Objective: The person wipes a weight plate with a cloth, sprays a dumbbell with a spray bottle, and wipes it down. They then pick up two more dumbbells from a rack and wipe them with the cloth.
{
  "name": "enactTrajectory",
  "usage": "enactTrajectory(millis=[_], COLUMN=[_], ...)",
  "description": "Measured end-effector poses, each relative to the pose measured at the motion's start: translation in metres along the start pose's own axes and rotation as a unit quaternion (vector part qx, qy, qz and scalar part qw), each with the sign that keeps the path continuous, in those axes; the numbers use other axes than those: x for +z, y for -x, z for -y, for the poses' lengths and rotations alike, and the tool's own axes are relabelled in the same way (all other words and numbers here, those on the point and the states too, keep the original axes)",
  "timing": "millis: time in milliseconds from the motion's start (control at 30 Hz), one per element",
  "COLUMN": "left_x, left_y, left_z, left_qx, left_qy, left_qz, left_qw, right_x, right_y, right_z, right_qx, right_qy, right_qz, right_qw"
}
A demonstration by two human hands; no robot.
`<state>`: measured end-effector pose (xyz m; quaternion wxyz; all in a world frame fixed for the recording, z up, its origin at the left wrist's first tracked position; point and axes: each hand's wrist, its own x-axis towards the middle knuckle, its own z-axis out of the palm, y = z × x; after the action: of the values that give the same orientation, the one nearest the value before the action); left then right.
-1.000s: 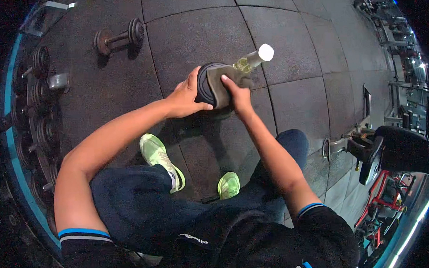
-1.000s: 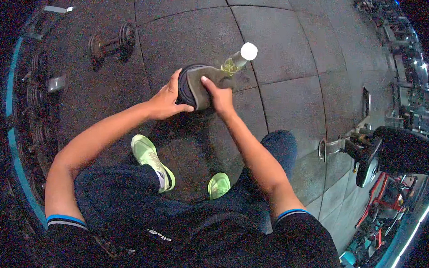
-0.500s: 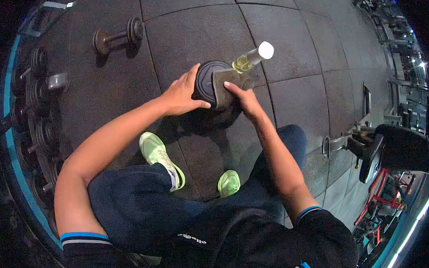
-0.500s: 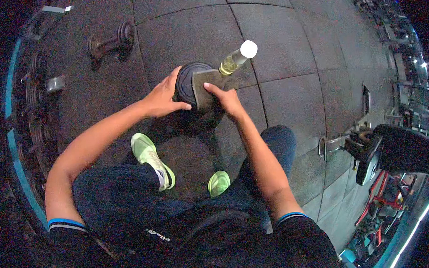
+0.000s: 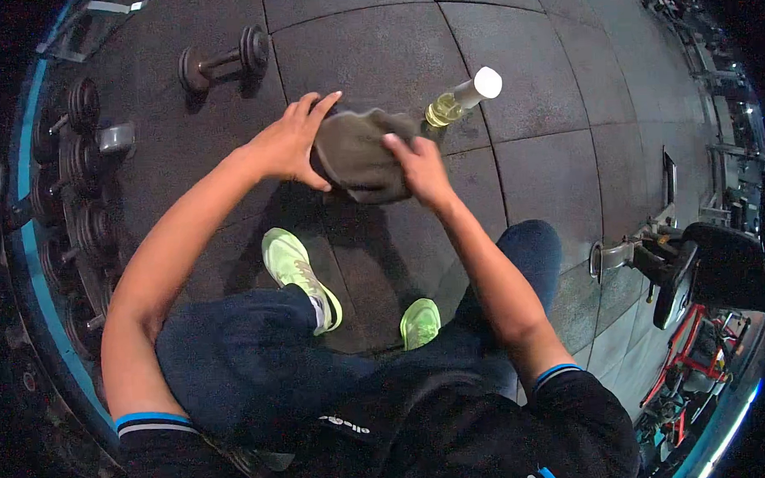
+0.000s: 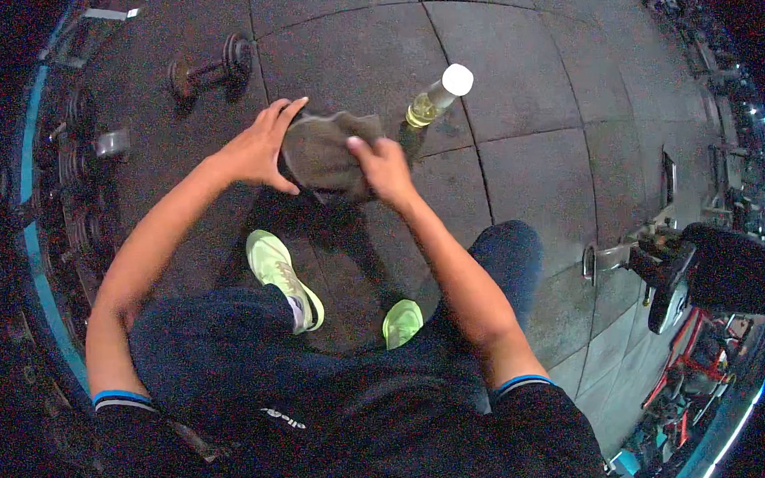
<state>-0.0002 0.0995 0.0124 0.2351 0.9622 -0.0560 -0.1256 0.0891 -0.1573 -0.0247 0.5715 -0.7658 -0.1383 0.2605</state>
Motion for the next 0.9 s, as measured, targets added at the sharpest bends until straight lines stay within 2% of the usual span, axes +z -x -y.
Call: enactTrajectory(millis=[33,67,100,133,167,200,267,367,400,467,567,700,767,867,900], left_x=[-0.001,0.000,0.002,0.004,0.003,0.004,0.011,0.034,0.039,0.043,0.052,0.047,0.049,0.056,0.055], left_y=[0.006,0.013,0.018,0.025,0.031,0.037,0.049,0.066,0.069,0.076,0.078,0.074,0.067,0.066,0.068], left_z=[0.005,0.012,0.021,0.029,0.034,0.042,0.065,0.107,0.117,0.127,0.146,0.160,0.157,0.151,0.143], left_qx=[0.002,0.006,0.010,0.014,0.000,0.004,0.011,0.022,0.025,-0.017,-0.068,-0.078,-0.126,-0.160,-0.173], left_qy=[-0.003,-0.006,-0.010,-0.012,-0.005,-0.003,-0.001,0.024,0.031,0.063,0.036,-0.064,-0.050,-0.054,-0.058], left_qz=[-0.002,-0.004,-0.006,-0.008,-0.003,-0.004,-0.008,-0.027,-0.034,-0.015,-0.011,-0.006,0.002,-0.009,-0.016], left_qw=[1.000,1.000,1.000,1.000,1.000,1.000,1.000,0.999,0.999,0.998,0.997,0.995,0.991,0.986,0.983], right_x=[-0.019,-0.037,-0.064,-0.084,-0.097,-0.117,-0.143,-0.153,-0.157,-0.151,-0.140,-0.111,-0.101,-0.078,-0.076], right_y=[0.006,0.009,0.018,0.015,0.025,0.029,0.032,0.040,0.038,0.036,0.024,0.018,0.011,0.006,0.002], right_z=[0.003,0.000,0.023,0.012,0.040,0.042,0.026,-0.017,-0.051,-0.055,-0.046,-0.039,-0.056,-0.048,-0.053], right_qx=[0.044,0.073,0.105,0.061,0.056,0.069,0.067,0.094,0.083,0.152,0.170,0.148,0.133,0.055,0.064], right_qy=[0.054,0.012,0.003,-0.133,-0.221,-0.188,-0.203,-0.120,-0.070,0.009,-0.037,-0.052,-0.037,0.134,0.185], right_qz=[-0.032,-0.119,-0.139,-0.184,-0.182,-0.203,-0.161,-0.135,-0.135,-0.122,-0.061,-0.051,-0.042,-0.030,0.001], right_qw=[0.997,0.990,0.985,0.972,0.956,0.958,0.963,0.979,0.985,0.981,0.983,0.986,0.990,0.989,0.981])
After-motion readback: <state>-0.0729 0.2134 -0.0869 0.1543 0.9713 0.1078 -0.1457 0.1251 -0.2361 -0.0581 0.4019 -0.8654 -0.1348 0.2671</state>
